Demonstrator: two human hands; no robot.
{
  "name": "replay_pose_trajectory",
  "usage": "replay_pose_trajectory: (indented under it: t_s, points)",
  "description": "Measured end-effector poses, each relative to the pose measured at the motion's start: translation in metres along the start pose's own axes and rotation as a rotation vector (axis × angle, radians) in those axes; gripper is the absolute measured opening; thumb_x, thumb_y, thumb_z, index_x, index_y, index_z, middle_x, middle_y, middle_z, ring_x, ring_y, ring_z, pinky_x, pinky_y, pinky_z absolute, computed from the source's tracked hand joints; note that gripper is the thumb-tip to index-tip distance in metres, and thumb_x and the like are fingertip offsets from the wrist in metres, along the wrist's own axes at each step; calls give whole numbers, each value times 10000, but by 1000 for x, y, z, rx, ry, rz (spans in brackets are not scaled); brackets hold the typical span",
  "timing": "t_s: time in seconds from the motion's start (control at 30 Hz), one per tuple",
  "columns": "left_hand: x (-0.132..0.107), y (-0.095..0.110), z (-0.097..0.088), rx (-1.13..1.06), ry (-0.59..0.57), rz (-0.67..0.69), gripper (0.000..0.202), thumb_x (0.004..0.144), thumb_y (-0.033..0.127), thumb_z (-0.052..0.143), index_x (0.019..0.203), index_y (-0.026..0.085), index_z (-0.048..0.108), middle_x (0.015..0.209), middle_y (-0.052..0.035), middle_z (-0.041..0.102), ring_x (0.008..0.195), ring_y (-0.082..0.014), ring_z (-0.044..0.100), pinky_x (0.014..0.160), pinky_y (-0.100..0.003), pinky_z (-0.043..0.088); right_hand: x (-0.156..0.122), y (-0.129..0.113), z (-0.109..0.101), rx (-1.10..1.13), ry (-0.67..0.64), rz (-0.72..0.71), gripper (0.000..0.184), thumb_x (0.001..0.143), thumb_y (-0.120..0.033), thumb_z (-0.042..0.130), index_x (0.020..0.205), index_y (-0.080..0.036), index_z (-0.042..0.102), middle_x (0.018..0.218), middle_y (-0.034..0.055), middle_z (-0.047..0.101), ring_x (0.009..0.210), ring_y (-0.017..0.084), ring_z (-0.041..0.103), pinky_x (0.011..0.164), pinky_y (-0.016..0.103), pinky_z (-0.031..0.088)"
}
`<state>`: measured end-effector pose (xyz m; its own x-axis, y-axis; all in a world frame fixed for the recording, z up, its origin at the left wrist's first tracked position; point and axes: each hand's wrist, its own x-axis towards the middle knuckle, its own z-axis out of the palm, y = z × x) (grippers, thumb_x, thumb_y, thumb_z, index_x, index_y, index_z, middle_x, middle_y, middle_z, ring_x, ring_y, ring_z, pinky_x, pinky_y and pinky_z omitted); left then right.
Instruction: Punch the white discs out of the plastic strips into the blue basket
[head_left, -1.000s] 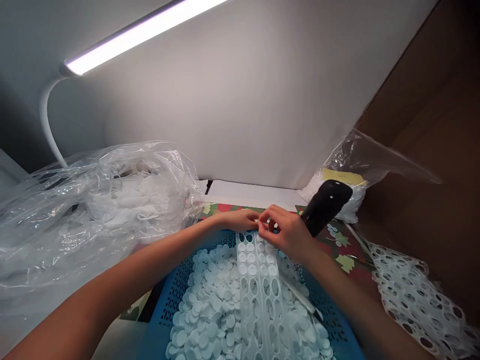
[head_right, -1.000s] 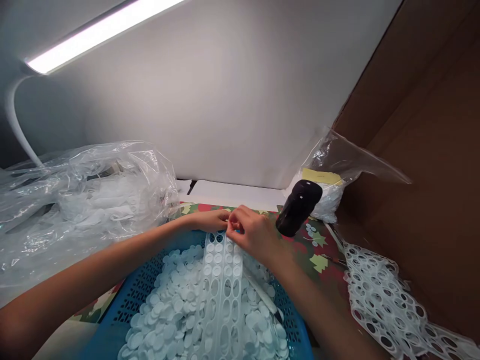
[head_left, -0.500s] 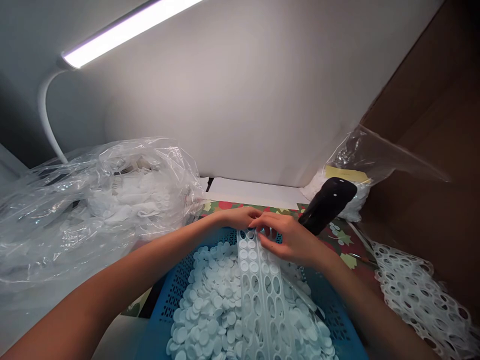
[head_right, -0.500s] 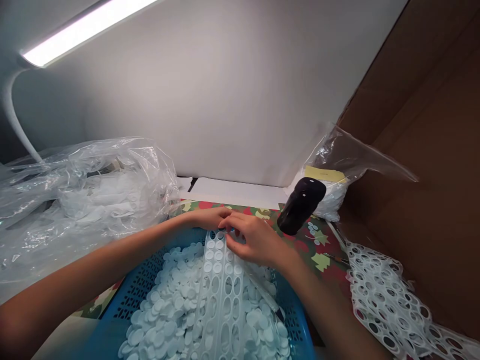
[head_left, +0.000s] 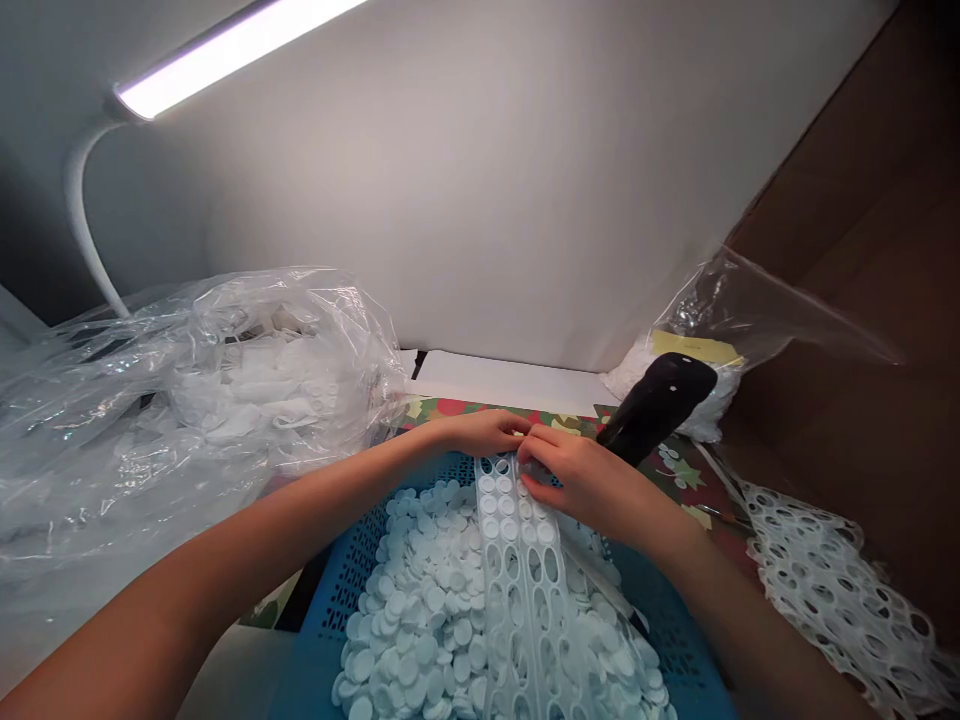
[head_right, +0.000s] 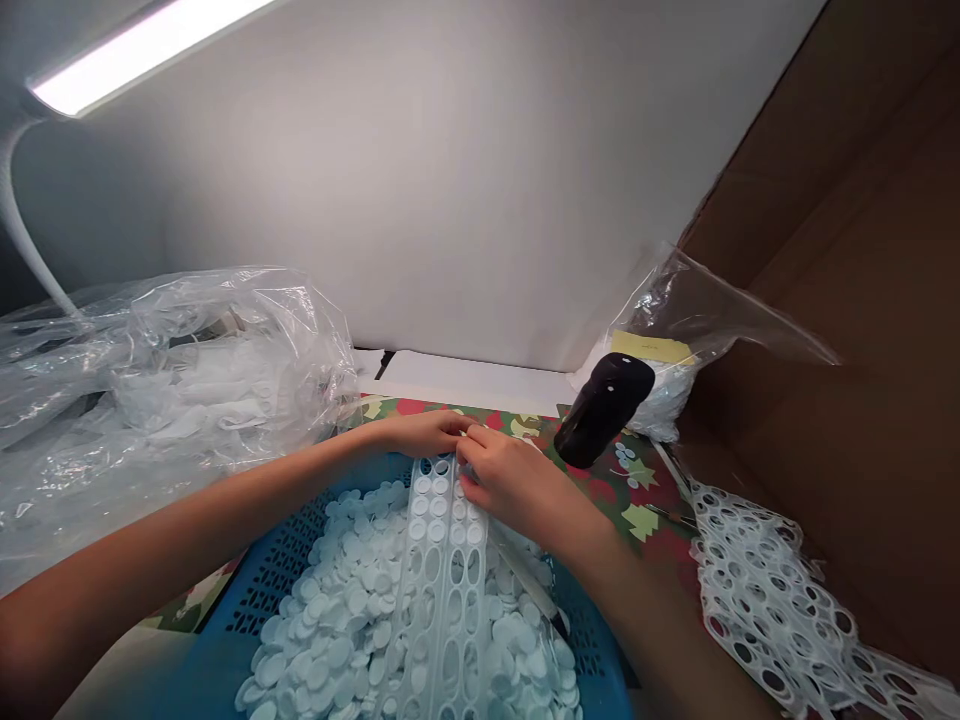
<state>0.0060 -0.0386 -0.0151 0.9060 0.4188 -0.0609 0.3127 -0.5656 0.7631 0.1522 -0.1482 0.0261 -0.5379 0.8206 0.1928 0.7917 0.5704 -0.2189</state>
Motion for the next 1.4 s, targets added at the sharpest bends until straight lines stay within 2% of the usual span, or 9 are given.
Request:
replay_pose_trajectory:
  t_s: [0.17, 0.33, 0.43, 0.57, 0.7, 0.97, 1.13, 1.3, 1.4]
  points:
    - [0, 2, 0, 4, -10, 12, 238, 767, 222, 394, 909, 159, 575, 868, 6, 585, 742, -89, 480, 639, -190, 359, 0, 4, 1, 6, -20, -52, 72, 793, -154, 456, 806, -178, 523, 870, 20, 554, 705, 120, 529, 601, 243, 425]
    - [-1, 3, 0, 20, 5, 9, 220, 757, 196, 385, 885, 146, 556, 857, -9, 569, 764, -104, 477, 644, -204, 366, 2, -2, 12, -142, 83, -28, 66, 758, -134, 466, 760, -153, 530, 801, 44, 542, 714, 148, 525, 611, 265, 421]
    - [-2, 4, 0, 37, 14, 3, 217, 757, 216, 390, 878, 155, 560, 839, -5, 565, 749, -103, 468, 642, -209, 359, 3, -3, 17, -142, 109, -2, 83, 756, -112, 452, 723, -157, 514, 763, 30, 536, 668, 133, 513, 608, 258, 410]
    - [-1, 3, 0, 46, 26, 17, 221, 771, 246, 386, 846, 155, 573, 786, 1, 548, 668, -85, 434, 595, -203, 338, 3, 2, 16, -19, 162, 81, 75, 760, -121, 464, 710, -174, 479, 702, -2, 523, 575, 103, 478, 557, 230, 384]
    - [-1, 1, -1, 59, 40, -7, 242, 786, 253, 364, 864, 161, 573, 742, 14, 516, 611, -69, 385, 561, -192, 307, 4, 7, 15, 89, 206, 129, 65, 795, -157, 442, 746, -188, 473, 706, -9, 537, 587, 108, 483, 564, 229, 374]
    - [-3, 3, -2, -1, 34, 10, 238, 798, 279, 361, 866, 159, 555, 748, 21, 505, 612, -61, 371, 573, -180, 305, 6, 7, 15, 181, 189, 226, 62, 809, -183, 415, 754, -194, 441, 741, -4, 540, 594, 111, 507, 538, 219, 370]
    - [-3, 4, -2, -8, 8, 52, 249, 801, 283, 345, 879, 154, 543, 728, 22, 498, 606, -66, 375, 550, -184, 299, 5, 12, 18, 308, 182, 254, 73, 812, -204, 397, 755, -190, 440, 737, 3, 553, 589, 115, 550, 512, 215, 396]
    - [-3, 3, -3, 29, -1, 34, 265, 809, 301, 345, 891, 146, 543, 733, 15, 516, 598, -69, 383, 534, -187, 291, 6, 16, 20, 469, 155, 299, 58, 803, -222, 411, 772, -194, 453, 732, -7, 582, 566, 112, 579, 483, 211, 417]
    - [-3, 4, -3, 29, 9, 50, 254, 809, 283, 352, 894, 148, 550, 749, 12, 521, 623, -69, 398, 551, -180, 304, 6, 15, 14, 423, 146, 253, 55, 775, -207, 454, 739, -187, 491, 716, -10, 584, 591, 110, 570, 522, 218, 426]
